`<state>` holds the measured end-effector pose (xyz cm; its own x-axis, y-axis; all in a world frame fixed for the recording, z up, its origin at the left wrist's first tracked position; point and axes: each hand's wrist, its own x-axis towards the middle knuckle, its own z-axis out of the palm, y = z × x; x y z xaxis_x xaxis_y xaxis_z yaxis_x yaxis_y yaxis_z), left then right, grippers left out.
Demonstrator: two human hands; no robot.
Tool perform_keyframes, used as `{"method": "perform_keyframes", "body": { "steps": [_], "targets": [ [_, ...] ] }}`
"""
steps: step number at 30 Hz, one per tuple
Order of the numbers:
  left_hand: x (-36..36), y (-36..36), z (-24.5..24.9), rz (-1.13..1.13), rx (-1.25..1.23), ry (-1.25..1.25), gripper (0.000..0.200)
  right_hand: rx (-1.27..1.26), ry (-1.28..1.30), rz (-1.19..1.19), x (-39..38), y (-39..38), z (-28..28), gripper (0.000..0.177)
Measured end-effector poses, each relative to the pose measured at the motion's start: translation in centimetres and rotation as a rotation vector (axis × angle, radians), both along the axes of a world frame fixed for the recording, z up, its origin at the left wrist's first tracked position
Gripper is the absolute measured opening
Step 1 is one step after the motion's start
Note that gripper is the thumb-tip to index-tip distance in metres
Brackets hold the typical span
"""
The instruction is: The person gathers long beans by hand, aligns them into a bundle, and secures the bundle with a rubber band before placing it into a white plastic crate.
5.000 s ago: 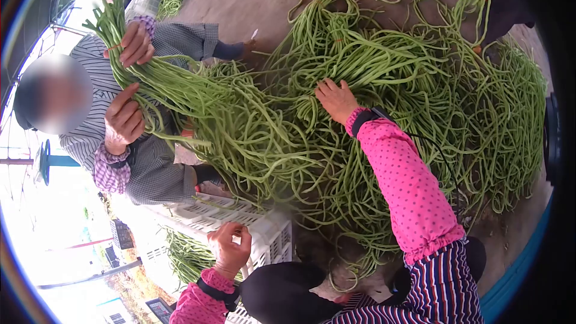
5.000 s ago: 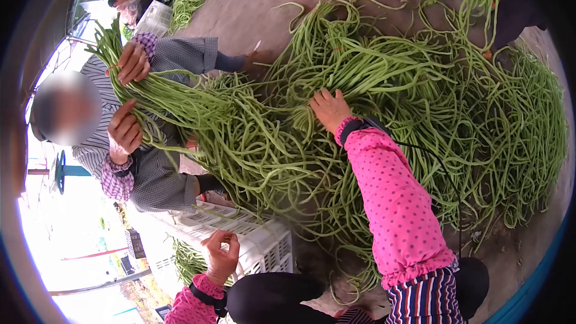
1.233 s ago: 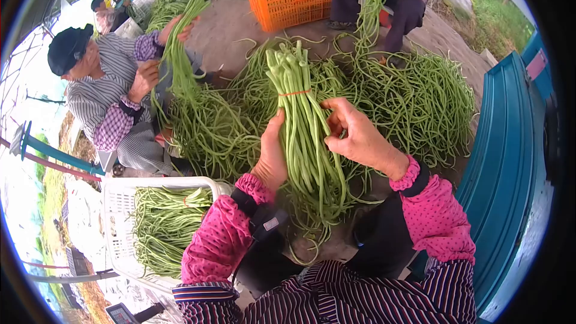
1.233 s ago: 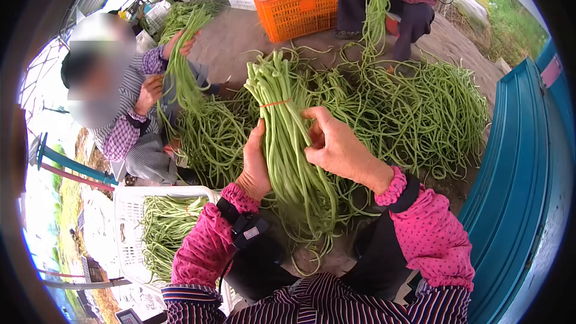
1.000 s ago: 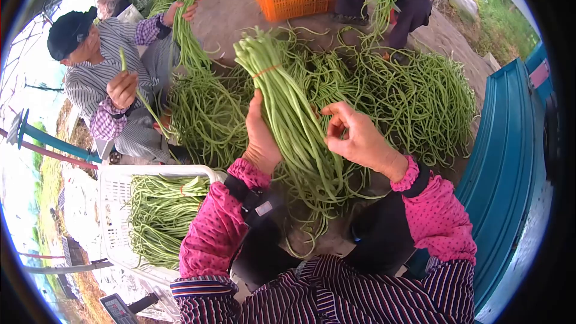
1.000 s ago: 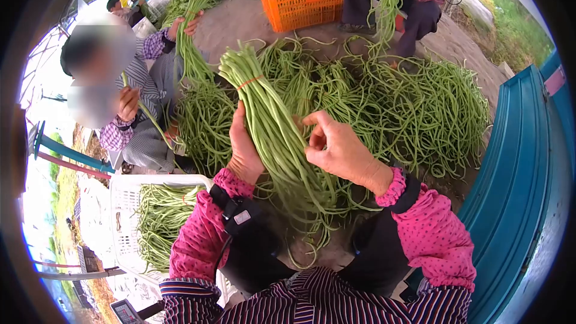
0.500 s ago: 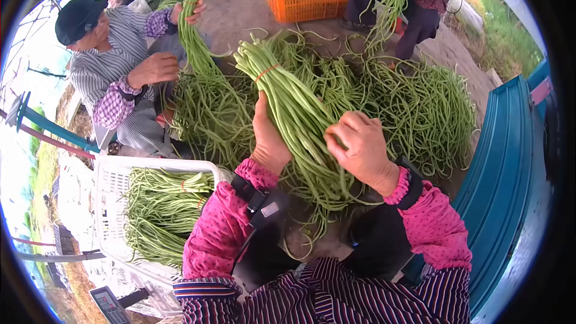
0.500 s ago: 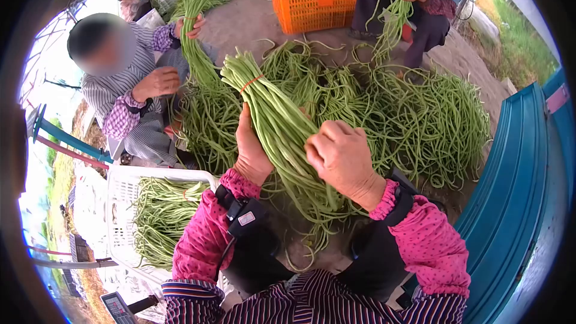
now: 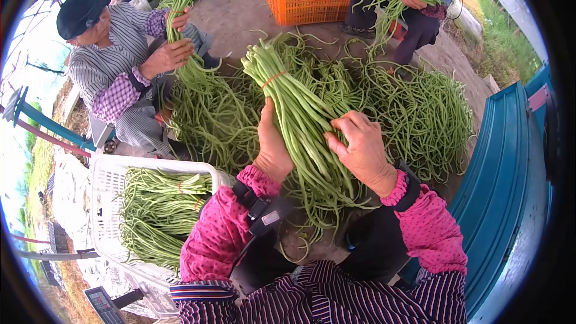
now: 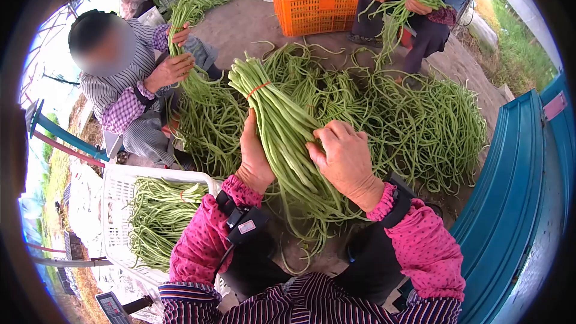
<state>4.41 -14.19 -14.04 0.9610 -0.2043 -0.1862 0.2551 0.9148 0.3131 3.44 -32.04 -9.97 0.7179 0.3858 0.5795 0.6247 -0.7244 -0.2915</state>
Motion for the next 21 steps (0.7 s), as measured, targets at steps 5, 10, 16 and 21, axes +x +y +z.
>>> {"method": "perform_keyframes", "body": {
  "steps": [5, 10, 16, 21],
  "targets": [
    [0.0, 0.1, -0.3, 0.005, 0.004, -0.008, 0.058, 0.136, 0.254, 0.129, 0.6, -0.6, -0.2, 0.018],
    [0.2, 0.4, 0.0, 0.077, 0.031, -0.005, 0.064, 0.128, 0.390, 0.235, -0.2, -0.6, 0.2, 0.017],
    [1.6, 2.8, 0.5, 0.217, 0.018, -0.050, 0.070, 0.345, 0.840, 0.438, -1.0, -2.8, 3.0, 0.015],
    [3.1, 6.7, -1.4, 0.330, -0.073, -0.146, 0.061, 0.792, 0.862, 0.331, -0.6, -5.0, 4.6, 0.008]
  ]
}}
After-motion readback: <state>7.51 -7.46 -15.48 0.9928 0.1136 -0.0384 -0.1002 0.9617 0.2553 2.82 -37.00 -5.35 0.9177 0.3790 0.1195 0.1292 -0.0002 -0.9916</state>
